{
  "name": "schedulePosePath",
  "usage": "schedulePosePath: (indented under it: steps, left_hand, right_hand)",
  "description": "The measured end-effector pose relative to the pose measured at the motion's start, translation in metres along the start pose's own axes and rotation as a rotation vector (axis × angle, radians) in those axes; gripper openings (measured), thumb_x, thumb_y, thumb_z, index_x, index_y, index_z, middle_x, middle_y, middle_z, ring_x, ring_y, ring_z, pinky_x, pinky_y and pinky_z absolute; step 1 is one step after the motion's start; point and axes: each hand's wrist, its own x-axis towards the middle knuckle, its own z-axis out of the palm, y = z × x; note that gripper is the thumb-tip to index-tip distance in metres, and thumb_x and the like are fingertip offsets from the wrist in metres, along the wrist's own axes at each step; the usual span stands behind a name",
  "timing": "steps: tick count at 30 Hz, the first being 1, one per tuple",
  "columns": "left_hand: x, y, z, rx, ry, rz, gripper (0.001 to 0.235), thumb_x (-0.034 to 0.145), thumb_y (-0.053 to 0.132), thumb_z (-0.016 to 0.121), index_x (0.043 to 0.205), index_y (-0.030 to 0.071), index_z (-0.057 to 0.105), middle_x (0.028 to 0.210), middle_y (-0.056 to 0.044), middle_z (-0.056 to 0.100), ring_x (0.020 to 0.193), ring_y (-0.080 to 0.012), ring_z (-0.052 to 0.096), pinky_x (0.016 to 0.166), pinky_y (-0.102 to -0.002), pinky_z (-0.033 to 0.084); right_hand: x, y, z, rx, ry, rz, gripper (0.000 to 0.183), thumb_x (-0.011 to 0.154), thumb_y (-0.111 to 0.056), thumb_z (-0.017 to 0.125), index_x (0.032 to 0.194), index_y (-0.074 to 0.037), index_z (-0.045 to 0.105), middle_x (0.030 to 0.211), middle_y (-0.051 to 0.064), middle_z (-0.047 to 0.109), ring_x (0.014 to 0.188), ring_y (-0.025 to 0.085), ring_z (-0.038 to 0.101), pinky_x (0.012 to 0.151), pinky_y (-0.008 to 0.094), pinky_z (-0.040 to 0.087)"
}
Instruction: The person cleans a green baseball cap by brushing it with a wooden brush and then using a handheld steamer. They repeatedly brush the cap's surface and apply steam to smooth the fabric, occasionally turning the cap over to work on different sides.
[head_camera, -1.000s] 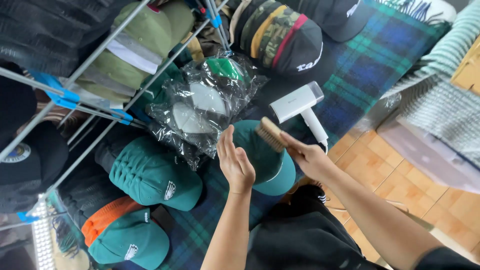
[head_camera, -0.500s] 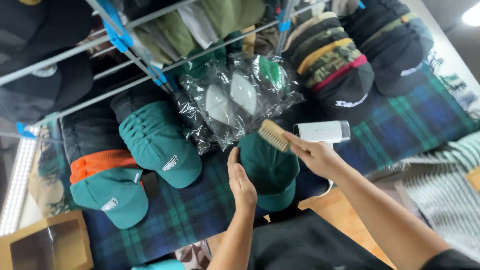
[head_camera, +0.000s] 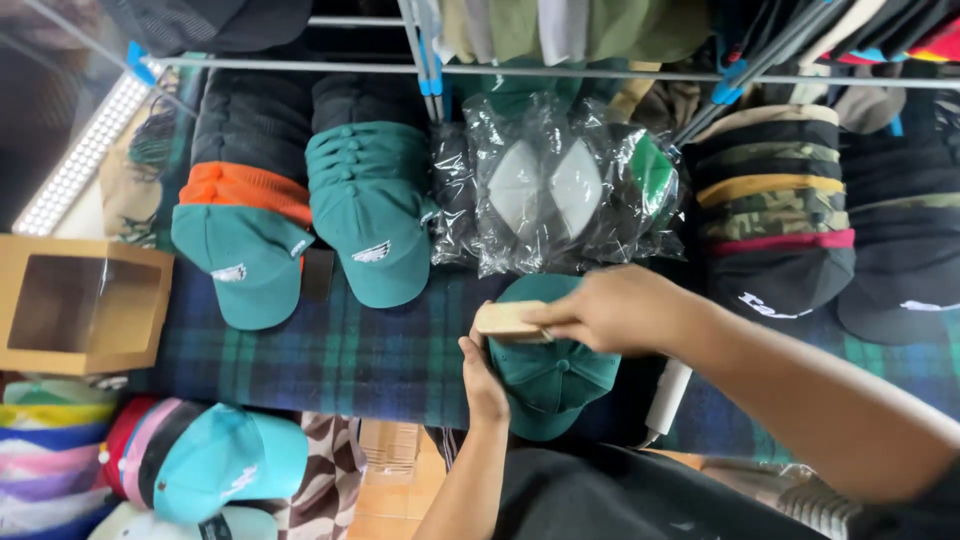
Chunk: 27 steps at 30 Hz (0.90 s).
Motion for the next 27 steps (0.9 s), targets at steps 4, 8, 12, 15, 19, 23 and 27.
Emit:
schedulePosePath:
  steps: [4,8,12,15,19,23,27]
  left_hand:
    - [-0.011,-0.016,-0.007,-0.064,0.038,-0.015,0.072,0.108,0.051,0.008,0.156,0.008,0.041,0.158,-0.009,0.044,0.147,-0.0209,0.035,0.126,-0.041,0.023]
    - [-0.013,-0.018,-0.007,0.001,0.08,-0.042,0.068,0.108,0.049,0.013,0.154,0.01,0.045,0.158,-0.011,0.045,0.148,-0.0242,0.036,0.125,-0.044,0.022]
    - [-0.012,-0.02,-0.018,0.03,0.068,-0.102,0.066,0.109,0.044,0.015,0.152,0.008,0.048,0.155,-0.017,0.048,0.147,-0.0326,0.038,0.124,-0.05,0.024]
    - [-0.012,-0.008,-0.023,0.171,0.045,-0.136,0.066,0.109,0.046,0.014,0.15,0.01,0.052,0.154,-0.016,0.05,0.149,-0.0331,0.035,0.122,-0.051,0.026]
    - [-0.007,-0.008,-0.026,0.235,-0.021,-0.157,0.067,0.108,0.049,0.016,0.153,0.012,0.049,0.155,-0.016,0.048,0.149,-0.0334,0.034,0.121,-0.054,0.027]
    - [0.001,0.003,-0.022,0.194,-0.073,-0.227,0.066,0.108,0.05,0.022,0.157,0.01,0.041,0.159,-0.018,0.043,0.149,-0.0346,0.034,0.122,-0.052,0.028]
    - [0.003,0.015,-0.027,0.291,-0.135,-0.259,0.065,0.108,0.049,0.025,0.158,0.009,0.037,0.161,-0.02,0.038,0.149,-0.0389,0.032,0.12,-0.056,0.031]
  right_hand:
    - [0.103,0.022,-0.005,-0.141,-0.119,0.058,0.037,0.098,-0.051,0.05,0.133,-0.062,0.058,0.124,0.0,0.074,0.117,0.028,0.069,0.097,0.044,0.056]
    - [0.184,0.048,0.018,-0.294,-0.155,-0.005,0.039,0.096,-0.042,0.055,0.132,-0.052,0.064,0.127,0.003,0.073,0.116,0.032,0.068,0.102,0.046,0.053]
    - [0.142,0.067,-0.001,-0.151,-0.134,-0.022,0.042,0.095,-0.044,0.051,0.135,-0.049,0.064,0.124,0.005,0.076,0.113,0.035,0.07,0.101,0.046,0.055]
    - [0.013,0.055,-0.055,0.257,-0.094,0.015,0.044,0.094,-0.038,0.054,0.136,-0.036,0.067,0.134,0.015,0.07,0.123,0.045,0.063,0.108,0.053,0.051]
    - [-0.007,0.095,0.028,0.628,0.057,0.253,0.047,0.095,-0.038,0.056,0.14,-0.029,0.065,0.139,0.009,0.069,0.128,0.037,0.065,0.106,0.049,0.053]
    - [0.001,0.12,0.139,0.966,0.246,0.489,0.044,0.1,-0.041,0.056,0.144,-0.039,0.059,0.086,0.014,0.072,0.074,0.026,0.069,0.067,0.037,0.06]
    - [-0.021,0.104,0.178,1.138,0.405,0.608,0.043,0.104,-0.038,0.054,0.147,-0.043,0.056,0.061,0.006,0.062,0.054,0.019,0.059,0.051,0.035,0.054]
